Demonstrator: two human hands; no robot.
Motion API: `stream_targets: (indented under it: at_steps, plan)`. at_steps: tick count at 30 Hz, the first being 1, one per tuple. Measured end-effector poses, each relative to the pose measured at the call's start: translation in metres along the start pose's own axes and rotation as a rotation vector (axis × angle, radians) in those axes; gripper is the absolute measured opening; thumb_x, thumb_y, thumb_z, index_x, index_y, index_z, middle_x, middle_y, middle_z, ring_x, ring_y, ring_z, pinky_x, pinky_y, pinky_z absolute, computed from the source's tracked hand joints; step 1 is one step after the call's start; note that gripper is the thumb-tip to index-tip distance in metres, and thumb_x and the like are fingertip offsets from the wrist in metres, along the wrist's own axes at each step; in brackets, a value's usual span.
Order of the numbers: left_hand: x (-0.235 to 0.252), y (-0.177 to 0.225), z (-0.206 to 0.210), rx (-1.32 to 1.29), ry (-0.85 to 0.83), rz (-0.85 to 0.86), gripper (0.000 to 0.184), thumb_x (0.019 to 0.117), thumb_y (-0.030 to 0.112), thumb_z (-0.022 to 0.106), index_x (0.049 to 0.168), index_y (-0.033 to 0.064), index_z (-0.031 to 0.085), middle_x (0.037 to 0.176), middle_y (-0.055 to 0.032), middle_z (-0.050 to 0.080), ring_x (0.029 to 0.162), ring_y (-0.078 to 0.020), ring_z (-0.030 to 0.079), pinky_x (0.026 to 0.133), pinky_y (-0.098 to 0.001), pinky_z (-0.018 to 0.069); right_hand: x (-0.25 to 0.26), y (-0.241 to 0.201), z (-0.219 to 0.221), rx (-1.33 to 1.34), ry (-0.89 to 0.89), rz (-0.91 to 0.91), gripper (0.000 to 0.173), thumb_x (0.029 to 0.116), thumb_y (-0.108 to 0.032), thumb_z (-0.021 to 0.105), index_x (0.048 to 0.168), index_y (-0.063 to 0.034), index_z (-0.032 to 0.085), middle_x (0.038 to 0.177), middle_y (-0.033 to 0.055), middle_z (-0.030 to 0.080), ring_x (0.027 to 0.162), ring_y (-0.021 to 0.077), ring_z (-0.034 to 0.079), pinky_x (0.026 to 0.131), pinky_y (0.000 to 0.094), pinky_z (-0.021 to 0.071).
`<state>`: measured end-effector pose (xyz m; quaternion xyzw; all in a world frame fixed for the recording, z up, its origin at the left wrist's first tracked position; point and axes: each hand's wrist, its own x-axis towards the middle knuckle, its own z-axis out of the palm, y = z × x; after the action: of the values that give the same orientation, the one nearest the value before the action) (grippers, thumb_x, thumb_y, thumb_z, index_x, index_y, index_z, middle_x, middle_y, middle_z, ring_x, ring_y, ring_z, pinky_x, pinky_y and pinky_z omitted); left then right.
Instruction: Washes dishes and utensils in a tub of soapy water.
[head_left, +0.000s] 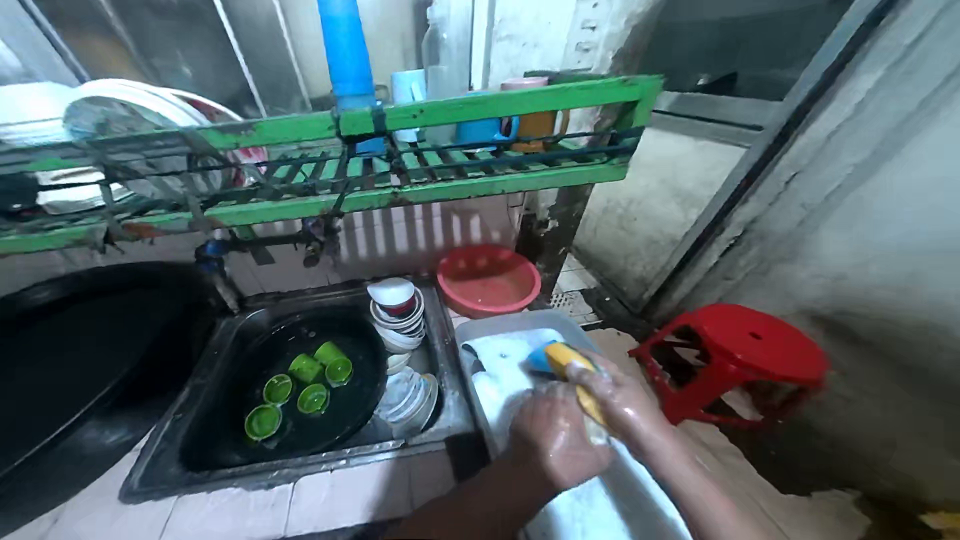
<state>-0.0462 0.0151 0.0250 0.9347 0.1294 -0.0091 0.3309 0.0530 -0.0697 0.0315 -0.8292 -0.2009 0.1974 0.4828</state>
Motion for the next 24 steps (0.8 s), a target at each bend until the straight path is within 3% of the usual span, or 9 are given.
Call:
stream_targets:
  at_steps: [2,4,7,10,14,16,19,22,24]
  plan:
    - [0.007,-0.004,-0.014,0.067,-0.008,0.003,0.073,0.0874,0.036,0.072,0.150,0.0057,0.049,0.148,-0.0132,0.056,0.137,-0.0277,0.052,0.114,-0.0482,0.0401,-0.003,0.005,0.010,0.076,0.094,-0.011,0.045,0.1000,-0.020,0.058,0.143,-0.0052,0.055,0.126,0.0226,0.064,0.112,0.0317,0.064,0.096,0.0530,0.0514]
    - [0.013,-0.014,-0.030,0.063,0.053,-0.034,0.061,0.0882,0.031,0.073,0.141,0.0052,0.056,0.141,-0.0139,0.060,0.132,-0.0291,0.055,0.110,-0.0507,0.0440,-0.022,0.005,0.020,-0.014,0.129,-0.252,0.055,0.0956,-0.019,0.055,0.148,-0.0021,0.050,0.133,0.0242,0.062,0.119,0.0337,0.063,0.100,0.0538,0.0500]
    - [0.019,-0.050,-0.056,-0.027,0.240,-0.094,0.062,0.0911,0.028,0.073,0.149,0.0146,0.053,0.144,-0.0139,0.058,0.132,-0.0326,0.055,0.108,-0.0568,0.0443,-0.048,0.009,0.018,-0.194,0.010,-0.511,0.056,0.0928,-0.012,0.051,0.147,0.0016,0.052,0.141,0.0239,0.059,0.125,0.0349,0.062,0.104,0.0515,0.0502]
    - [0.006,-0.106,-0.091,0.063,0.521,-0.160,0.058,0.0921,0.036,0.074,0.146,0.0204,0.057,0.136,-0.0119,0.063,0.119,-0.0324,0.064,0.098,-0.0571,0.0535,-0.062,0.019,-0.007,-0.333,-0.250,-0.289,0.051,0.0967,-0.004,0.055,0.148,-0.0001,0.051,0.142,0.0277,0.057,0.128,0.0437,0.059,0.107,0.0596,0.0454]
    - [-0.024,-0.190,-0.135,0.275,0.467,-0.529,0.045,0.0961,0.040,0.069,0.133,0.0140,0.066,0.144,-0.0178,0.056,0.123,-0.0418,0.060,0.099,-0.0640,0.0501,-0.068,0.046,-0.036,-0.496,-0.349,-0.180,0.050,0.0938,-0.007,0.064,0.142,0.0032,0.055,0.142,0.0303,0.055,0.135,0.0492,0.050,0.114,0.0618,0.0372]
    - [-0.020,-0.204,-0.137,0.271,0.455,-0.579,0.039,0.1000,0.038,0.065,0.125,0.0090,0.070,0.148,-0.0201,0.053,0.134,-0.0434,0.052,0.107,-0.0628,0.0445,-0.069,0.057,-0.034,-0.548,-0.341,-0.176,0.045,0.0915,-0.007,0.067,0.136,0.0013,0.061,0.139,0.0296,0.056,0.133,0.0497,0.050,0.112,0.0625,0.0395]
    - [0.025,-0.158,-0.112,0.258,0.431,-0.325,0.030,0.0996,0.028,0.064,0.120,0.0079,0.073,0.143,-0.0172,0.058,0.134,-0.0366,0.053,0.111,-0.0560,0.0440,-0.066,0.068,-0.023,-0.647,-0.360,-0.153,0.031,0.0928,-0.013,0.068,0.123,-0.0061,0.070,0.135,0.0267,0.059,0.129,0.0487,0.053,0.104,0.0619,0.0469]
    - [0.076,-0.085,-0.052,0.288,0.173,0.131,0.029,0.1029,0.021,0.056,0.124,0.0105,0.072,0.142,-0.0126,0.060,0.136,-0.0302,0.053,0.114,-0.0512,0.0428,-0.060,0.076,-0.015,-0.678,-0.465,-0.048,0.040,0.0957,-0.033,0.069,0.126,-0.0069,0.070,0.142,0.0273,0.054,0.135,0.0490,0.047,0.106,0.0625,0.0453]
    - [0.105,-0.046,-0.012,0.347,-0.073,0.336,0.031,0.1015,0.012,0.055,0.129,0.0101,0.069,0.147,-0.0105,0.057,0.145,-0.0307,0.044,0.121,-0.0567,0.0309,-0.058,0.079,-0.012,-0.716,-0.525,0.006,0.043,0.0947,-0.031,0.071,0.130,-0.0061,0.068,0.148,0.0270,0.049,0.139,0.0500,0.042,0.106,0.0655,0.0439]
